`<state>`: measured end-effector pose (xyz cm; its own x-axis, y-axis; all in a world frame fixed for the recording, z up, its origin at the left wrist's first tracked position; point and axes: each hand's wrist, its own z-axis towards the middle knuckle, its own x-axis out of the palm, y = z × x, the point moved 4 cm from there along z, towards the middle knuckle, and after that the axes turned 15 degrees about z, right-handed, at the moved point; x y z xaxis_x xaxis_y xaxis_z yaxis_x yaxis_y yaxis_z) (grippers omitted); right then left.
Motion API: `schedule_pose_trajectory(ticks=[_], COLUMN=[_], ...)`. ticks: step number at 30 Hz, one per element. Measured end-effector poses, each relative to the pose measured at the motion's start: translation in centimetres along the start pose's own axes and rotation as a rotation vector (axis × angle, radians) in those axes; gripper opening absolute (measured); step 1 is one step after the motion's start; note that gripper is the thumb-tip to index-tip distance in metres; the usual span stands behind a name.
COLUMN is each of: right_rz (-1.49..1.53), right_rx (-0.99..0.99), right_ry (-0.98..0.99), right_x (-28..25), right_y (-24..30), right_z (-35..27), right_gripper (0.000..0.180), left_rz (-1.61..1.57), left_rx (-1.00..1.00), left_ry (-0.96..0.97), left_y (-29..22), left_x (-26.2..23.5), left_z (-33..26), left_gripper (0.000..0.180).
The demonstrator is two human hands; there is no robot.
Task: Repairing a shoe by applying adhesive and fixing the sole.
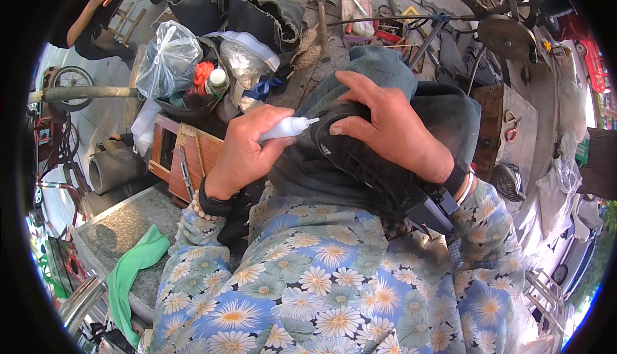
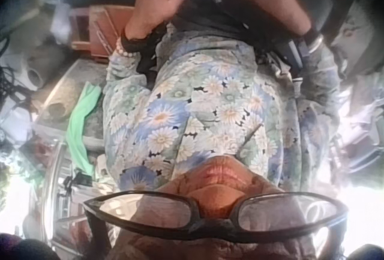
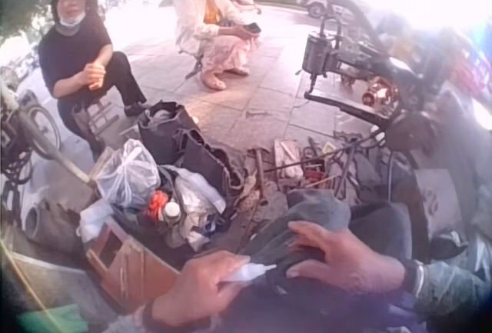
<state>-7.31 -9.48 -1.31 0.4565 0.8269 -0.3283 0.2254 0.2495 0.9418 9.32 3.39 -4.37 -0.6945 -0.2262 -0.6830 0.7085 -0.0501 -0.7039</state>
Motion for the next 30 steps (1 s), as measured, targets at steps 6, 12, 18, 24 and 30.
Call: schedule_pose_trajectory(ticks=[6,12,18,24,30], right_rz=[-0.050,-0.074,-0.121,-0.110,0.245], right_rx=[-0.007,-0.003,-0.039,0.025,0.187], right_ry=[-0.014,-0.019,-0.041,-0.012,-0.029], right_x=[0.5,0.6,0.6,0.8,-1.1], right_y=[0.8,1.2,1.5,1.3,-2.8], right_z=[-0.3,-0.3,-0.3,0.2,0.5], right_gripper=[0.063,0.063,0.066,0.070,0.073], left_rz=[0.019,0.030,0.099,0.098,-0.315], left_rx=[-0.073,-0.047,-0.008,-0.052,-0.194], left_ry=[-0.005,-0.014,-0.051,-0.011,-0.296], left_y=[-0.8,-0.7,-1.5,-1.4,6.8], left_x=[-0.3,-0.6,-1.0,-0.9,-2.7], left_z=[-0.5,-0.9,-0.6,0.0,2.4], left_gripper=[0.035,0.035,0.030,0.031,0.022])
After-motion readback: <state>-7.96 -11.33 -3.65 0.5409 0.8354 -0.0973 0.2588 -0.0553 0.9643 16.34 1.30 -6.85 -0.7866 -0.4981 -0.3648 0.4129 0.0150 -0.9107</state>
